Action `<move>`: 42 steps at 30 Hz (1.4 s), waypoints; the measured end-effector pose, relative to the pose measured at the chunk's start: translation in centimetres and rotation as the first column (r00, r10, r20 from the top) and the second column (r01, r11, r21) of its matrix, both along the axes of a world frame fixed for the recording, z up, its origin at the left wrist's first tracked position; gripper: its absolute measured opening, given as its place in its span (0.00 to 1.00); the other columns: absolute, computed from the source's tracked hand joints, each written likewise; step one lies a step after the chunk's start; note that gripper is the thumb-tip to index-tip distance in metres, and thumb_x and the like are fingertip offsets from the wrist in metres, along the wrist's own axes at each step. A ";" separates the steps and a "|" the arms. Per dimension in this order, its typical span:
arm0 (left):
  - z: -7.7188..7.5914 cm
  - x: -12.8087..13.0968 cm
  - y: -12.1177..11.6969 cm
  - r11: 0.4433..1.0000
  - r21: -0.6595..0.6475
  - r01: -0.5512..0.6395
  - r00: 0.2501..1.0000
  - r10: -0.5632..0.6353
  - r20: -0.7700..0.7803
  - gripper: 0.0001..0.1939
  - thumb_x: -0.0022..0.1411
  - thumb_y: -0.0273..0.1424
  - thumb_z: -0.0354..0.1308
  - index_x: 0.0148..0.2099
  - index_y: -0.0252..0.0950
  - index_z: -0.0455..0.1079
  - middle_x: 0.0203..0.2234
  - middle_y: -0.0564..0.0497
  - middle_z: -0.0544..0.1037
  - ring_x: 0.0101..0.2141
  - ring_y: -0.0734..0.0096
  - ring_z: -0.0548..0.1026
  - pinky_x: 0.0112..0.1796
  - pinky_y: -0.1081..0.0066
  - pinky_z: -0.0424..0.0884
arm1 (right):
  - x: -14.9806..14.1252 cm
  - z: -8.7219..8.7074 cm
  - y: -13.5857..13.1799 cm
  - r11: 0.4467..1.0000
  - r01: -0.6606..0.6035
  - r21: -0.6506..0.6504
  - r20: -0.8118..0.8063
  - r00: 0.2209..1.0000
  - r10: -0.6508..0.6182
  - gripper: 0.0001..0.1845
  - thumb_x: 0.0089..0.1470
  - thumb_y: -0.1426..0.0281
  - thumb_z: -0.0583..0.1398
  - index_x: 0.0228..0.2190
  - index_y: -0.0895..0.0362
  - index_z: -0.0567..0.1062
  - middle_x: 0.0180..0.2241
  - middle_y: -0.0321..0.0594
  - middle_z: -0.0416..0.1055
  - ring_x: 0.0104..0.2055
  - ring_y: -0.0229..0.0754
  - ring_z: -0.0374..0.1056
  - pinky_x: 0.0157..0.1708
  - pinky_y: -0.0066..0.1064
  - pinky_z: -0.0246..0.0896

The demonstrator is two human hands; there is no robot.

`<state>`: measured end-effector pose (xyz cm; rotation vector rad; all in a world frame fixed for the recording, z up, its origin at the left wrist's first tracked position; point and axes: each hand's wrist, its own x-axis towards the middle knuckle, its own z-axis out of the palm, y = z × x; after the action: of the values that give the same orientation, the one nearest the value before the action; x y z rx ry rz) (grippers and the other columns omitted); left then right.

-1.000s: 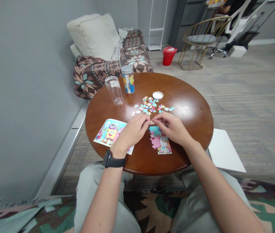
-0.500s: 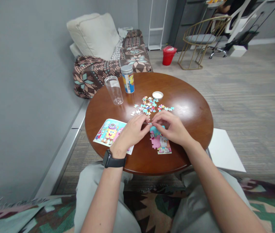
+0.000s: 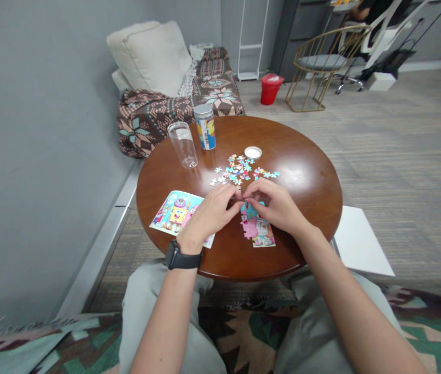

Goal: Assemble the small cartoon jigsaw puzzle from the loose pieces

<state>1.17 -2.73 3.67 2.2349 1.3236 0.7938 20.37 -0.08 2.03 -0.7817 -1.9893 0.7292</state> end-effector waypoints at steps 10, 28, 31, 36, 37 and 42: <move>0.1 0.0 0.0 1.000 -0.005 0.017 1.000 -0.017 -0.019 0.03 0.65 0.28 0.56 0.37 0.38 0.69 0.37 0.49 0.75 0.41 0.64 0.73 0.45 0.64 0.69 | 0.0 0.3 -0.2 0.993 0.037 -0.111 -0.070 0.997 -0.045 0.03 0.58 0.68 0.61 0.32 0.54 0.74 0.37 0.42 0.70 0.40 0.42 0.68 0.34 0.33 0.70; 0.4 0.2 -0.2 0.999 -0.004 -0.043 0.999 0.043 0.000 0.09 0.72 0.30 0.45 0.38 0.38 0.65 0.35 0.49 0.75 0.38 0.65 0.72 0.43 0.65 0.68 | 0.0 -0.1 0.0 0.989 0.034 -0.141 0.024 0.999 -0.031 0.08 0.55 0.66 0.65 0.37 0.54 0.77 0.30 0.37 0.74 0.30 0.38 0.69 0.34 0.33 0.70; 0.4 0.1 -0.3 0.999 -0.016 -0.050 0.998 0.051 0.026 0.07 0.71 0.31 0.48 0.40 0.38 0.66 0.36 0.49 0.76 0.38 0.66 0.73 0.43 0.65 0.69 | 0.1 0.0 0.1 0.989 0.066 -0.135 0.036 0.997 -0.061 0.09 0.57 0.62 0.65 0.36 0.54 0.78 0.30 0.38 0.75 0.30 0.39 0.69 0.34 0.33 0.70; -0.1 0.0 -0.2 0.999 -0.007 -0.038 0.998 0.038 0.058 0.05 0.68 0.30 0.53 0.45 0.38 0.67 0.40 0.49 0.76 0.39 0.66 0.75 0.42 0.66 0.71 | 0.1 0.1 0.0 0.984 0.095 -0.149 0.024 0.995 -0.092 0.13 0.58 0.59 0.64 0.37 0.55 0.80 0.30 0.39 0.76 0.31 0.40 0.70 0.34 0.34 0.69; -0.2 0.0 -0.2 0.999 -0.005 -0.035 0.998 0.036 0.059 0.06 0.67 0.30 0.53 0.46 0.38 0.67 0.40 0.49 0.76 0.39 0.66 0.75 0.42 0.66 0.71 | 0.1 0.1 0.0 0.984 0.094 -0.153 0.020 0.996 -0.092 0.13 0.58 0.58 0.64 0.37 0.55 0.80 0.30 0.39 0.76 0.31 0.40 0.70 0.34 0.33 0.69; -0.4 -0.1 0.0 1.000 -0.002 -0.031 0.998 0.031 0.061 0.06 0.68 0.29 0.53 0.46 0.38 0.68 0.41 0.48 0.76 0.39 0.66 0.75 0.43 0.64 0.72 | 0.1 0.2 0.0 0.984 0.075 -0.161 0.009 0.997 -0.075 0.14 0.57 0.58 0.65 0.38 0.55 0.80 0.30 0.39 0.76 0.30 0.39 0.69 0.33 0.33 0.69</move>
<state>1.08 -2.75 3.23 2.1768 1.3324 0.8654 20.43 -0.12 2.23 -0.9487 -1.9098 0.8528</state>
